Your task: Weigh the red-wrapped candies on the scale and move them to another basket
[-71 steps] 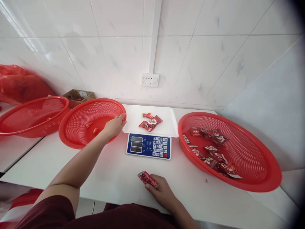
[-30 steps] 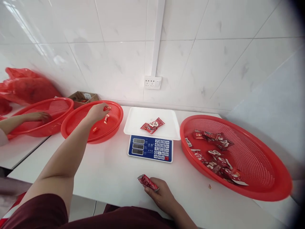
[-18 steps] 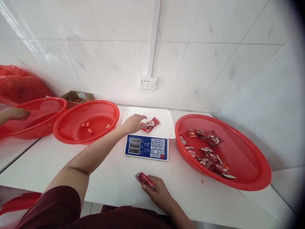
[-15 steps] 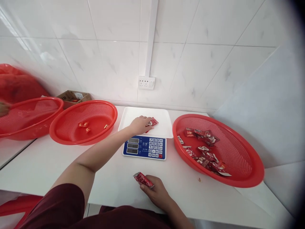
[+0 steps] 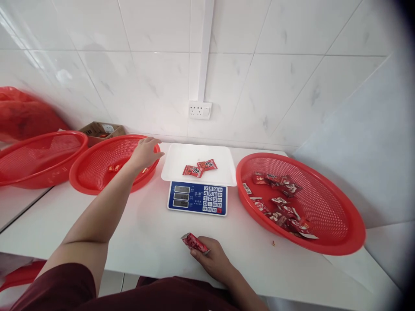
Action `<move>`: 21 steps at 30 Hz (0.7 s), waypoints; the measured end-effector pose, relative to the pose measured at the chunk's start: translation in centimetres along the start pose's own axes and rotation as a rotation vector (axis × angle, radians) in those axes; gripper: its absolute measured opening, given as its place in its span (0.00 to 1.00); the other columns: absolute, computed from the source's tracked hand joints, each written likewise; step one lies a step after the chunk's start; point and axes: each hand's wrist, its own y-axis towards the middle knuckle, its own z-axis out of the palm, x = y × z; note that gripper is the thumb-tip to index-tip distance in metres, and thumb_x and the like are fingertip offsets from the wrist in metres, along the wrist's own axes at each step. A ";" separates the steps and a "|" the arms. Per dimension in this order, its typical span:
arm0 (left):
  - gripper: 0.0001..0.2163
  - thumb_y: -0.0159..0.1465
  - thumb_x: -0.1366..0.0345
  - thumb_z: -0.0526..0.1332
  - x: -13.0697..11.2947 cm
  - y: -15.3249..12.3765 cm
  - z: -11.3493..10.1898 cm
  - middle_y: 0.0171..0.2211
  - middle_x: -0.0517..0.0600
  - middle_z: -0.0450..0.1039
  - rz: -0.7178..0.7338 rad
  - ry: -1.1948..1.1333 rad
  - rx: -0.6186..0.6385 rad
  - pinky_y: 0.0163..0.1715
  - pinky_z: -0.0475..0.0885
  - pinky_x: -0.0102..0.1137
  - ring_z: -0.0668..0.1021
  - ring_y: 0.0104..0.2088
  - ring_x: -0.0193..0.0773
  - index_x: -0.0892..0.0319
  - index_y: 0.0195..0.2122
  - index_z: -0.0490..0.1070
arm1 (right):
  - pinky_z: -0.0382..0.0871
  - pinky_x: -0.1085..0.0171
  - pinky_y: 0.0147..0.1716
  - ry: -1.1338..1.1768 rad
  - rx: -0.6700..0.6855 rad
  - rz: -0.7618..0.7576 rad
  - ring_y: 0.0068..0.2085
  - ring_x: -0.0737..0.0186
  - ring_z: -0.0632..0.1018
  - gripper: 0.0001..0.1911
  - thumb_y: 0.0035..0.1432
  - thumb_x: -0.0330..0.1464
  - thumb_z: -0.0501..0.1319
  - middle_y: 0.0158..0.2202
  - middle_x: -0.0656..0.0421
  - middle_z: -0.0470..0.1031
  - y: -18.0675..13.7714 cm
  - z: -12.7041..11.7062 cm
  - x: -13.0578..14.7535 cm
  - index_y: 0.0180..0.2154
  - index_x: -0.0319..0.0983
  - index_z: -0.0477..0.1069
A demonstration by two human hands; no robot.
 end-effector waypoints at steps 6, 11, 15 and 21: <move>0.19 0.58 0.60 0.58 -3.5 -1.0 3.6 0.51 0.51 0.68 0.306 -0.111 0.279 0.51 0.63 0.35 0.66 0.53 0.43 0.56 0.51 0.65 | 0.54 0.69 0.25 0.016 0.010 0.025 0.24 0.68 0.60 0.20 0.56 0.45 0.53 0.21 0.64 0.58 0.0 0.0 0.1 0.21 0.39 0.57; 0.15 0.55 0.66 0.57 -5.8 -0.1 6.3 0.42 0.52 0.71 0.389 -0.110 0.385 0.43 0.67 0.33 0.71 0.46 0.44 0.57 0.45 0.68 | 0.54 0.68 0.25 -0.001 -0.015 0.028 0.25 0.67 0.61 0.20 0.56 0.46 0.53 0.21 0.63 0.59 -0.2 0.2 0.1 0.21 0.39 0.57; 0.14 0.55 0.64 0.58 -5.5 -0.2 6.0 0.41 0.52 0.69 0.338 -0.097 0.341 0.36 0.69 0.32 0.73 0.41 0.43 0.57 0.43 0.65 | 0.54 0.68 0.25 -0.016 -0.015 0.024 0.25 0.67 0.61 0.20 0.56 0.46 0.53 0.21 0.63 0.60 -0.1 0.1 0.0 0.22 0.39 0.58; 0.14 0.57 0.68 0.55 -1.4 -1.5 2.2 0.48 0.54 0.63 -0.005 0.077 -0.022 0.35 0.69 0.35 0.73 0.40 0.46 0.55 0.46 0.62 | 0.53 0.69 0.24 -0.018 -0.005 -0.004 0.24 0.68 0.61 0.20 0.56 0.46 0.53 0.20 0.64 0.59 -0.1 0.1 -0.1 0.21 0.39 0.58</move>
